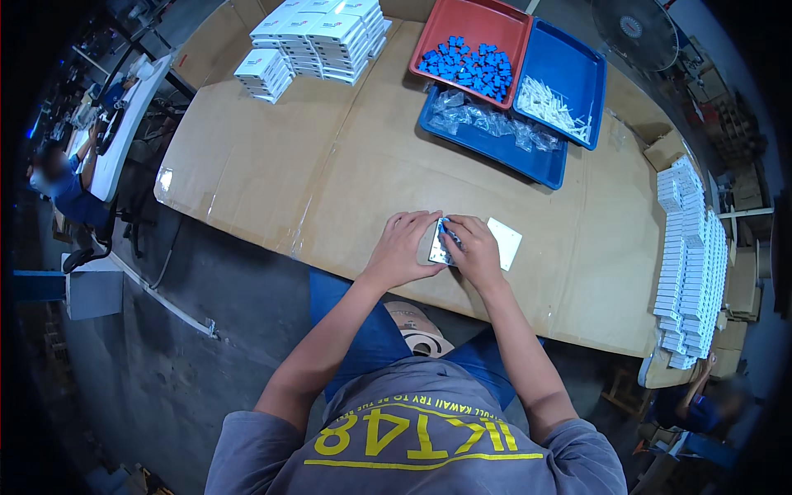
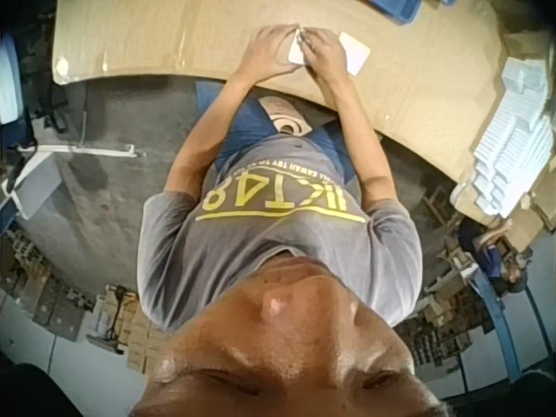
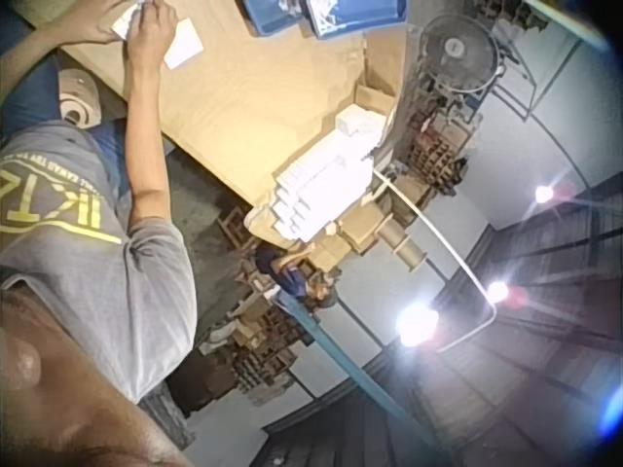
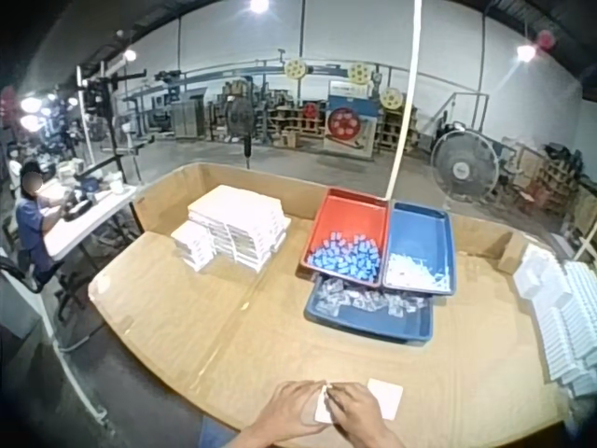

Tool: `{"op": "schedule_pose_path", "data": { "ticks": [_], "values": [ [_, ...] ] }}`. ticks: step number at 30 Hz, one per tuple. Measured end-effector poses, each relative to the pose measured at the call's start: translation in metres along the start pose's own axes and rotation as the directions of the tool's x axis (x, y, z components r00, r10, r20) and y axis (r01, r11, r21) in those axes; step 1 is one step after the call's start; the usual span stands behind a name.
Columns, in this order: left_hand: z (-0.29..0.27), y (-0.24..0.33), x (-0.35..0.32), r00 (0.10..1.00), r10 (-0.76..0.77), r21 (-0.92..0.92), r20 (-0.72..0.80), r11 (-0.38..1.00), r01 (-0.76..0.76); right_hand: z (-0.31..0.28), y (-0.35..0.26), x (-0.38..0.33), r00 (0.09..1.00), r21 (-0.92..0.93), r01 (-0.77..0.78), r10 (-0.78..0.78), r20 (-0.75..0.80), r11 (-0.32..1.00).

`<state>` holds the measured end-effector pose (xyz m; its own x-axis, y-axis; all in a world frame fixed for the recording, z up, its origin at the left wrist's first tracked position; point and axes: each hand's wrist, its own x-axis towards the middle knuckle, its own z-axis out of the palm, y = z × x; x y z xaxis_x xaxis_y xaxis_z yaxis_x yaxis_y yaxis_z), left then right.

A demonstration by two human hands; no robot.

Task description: The recorder is assembling small cardboard boxes, placing items inside, and stacking them.

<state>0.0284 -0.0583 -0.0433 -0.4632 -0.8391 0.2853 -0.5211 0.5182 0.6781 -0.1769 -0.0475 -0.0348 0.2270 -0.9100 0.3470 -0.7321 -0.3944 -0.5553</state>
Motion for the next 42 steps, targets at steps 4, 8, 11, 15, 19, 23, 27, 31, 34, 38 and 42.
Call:
{"op": "schedule_pose_path", "data": {
  "ticks": [4, 8, 11, 15, 19, 23, 27, 31, 34, 38, 42],
  "values": [
    [-0.002, 0.001, 0.001, 1.0, -0.008, -0.018, 0.003, 1.0, 0.008, 0.0, -0.001, 0.003, 1.0, 0.013, 0.006, -0.006, 0.012, 1.0],
    [0.005, -0.006, 0.0, 1.0, 0.003, -0.01, 0.011, 1.0, -0.003, -0.005, -0.017, -0.002, 0.997, -0.174, 0.033, -0.021, 0.068, 0.984],
    [0.001, -0.002, 0.001, 0.999, -0.011, 0.01, 0.033, 1.0, 0.011, -0.01, -0.023, -0.008, 0.987, -0.316, 0.019, 0.032, 0.154, 0.948],
    [-0.002, 0.0, -0.003, 0.999, 0.039, -0.038, 0.016, 0.999, -0.038, -0.029, -0.006, -0.01, 0.991, -0.137, -0.083, 0.096, 0.09, 0.987],
    [-0.002, 0.004, -0.002, 0.998, -0.011, 0.007, -0.065, 1.0, 0.012, -0.08, 0.014, -0.035, 0.944, -0.037, -0.327, 0.328, 0.034, 0.944],
    [-0.005, 0.014, -0.003, 1.0, 0.0, 0.114, -0.001, 0.994, 0.0, -0.092, 0.034, -0.062, 0.943, -0.104, -0.274, 0.288, 0.165, 0.956],
    [0.003, 0.016, -0.005, 1.0, 0.011, 0.201, 0.016, 0.98, -0.014, -0.093, 0.039, -0.07, 0.917, -0.023, -0.352, 0.35, 0.19, 0.936],
    [0.011, 0.019, -0.004, 1.0, 0.018, 0.217, -0.02, 0.976, -0.013, -0.095, 0.043, -0.065, 0.933, -0.006, -0.316, 0.312, 0.18, 0.949],
    [0.017, 0.023, -0.006, 0.999, 0.016, 0.197, -0.052, 0.98, -0.005, -0.092, 0.052, -0.064, 0.935, -0.02, -0.302, 0.3, 0.187, 0.953],
    [0.017, 0.026, -0.008, 0.985, 0.032, 0.049, -0.167, 0.999, -0.024, -0.099, 0.054, -0.058, 0.949, -0.04, -0.249, 0.252, 0.191, 0.968],
    [0.022, 0.025, -0.019, 0.965, -0.081, -0.218, -0.25, 0.976, 0.025, -0.105, 0.055, -0.05, 0.926, 0.146, -0.33, 0.29, 0.242, 0.933]
  ]
}}
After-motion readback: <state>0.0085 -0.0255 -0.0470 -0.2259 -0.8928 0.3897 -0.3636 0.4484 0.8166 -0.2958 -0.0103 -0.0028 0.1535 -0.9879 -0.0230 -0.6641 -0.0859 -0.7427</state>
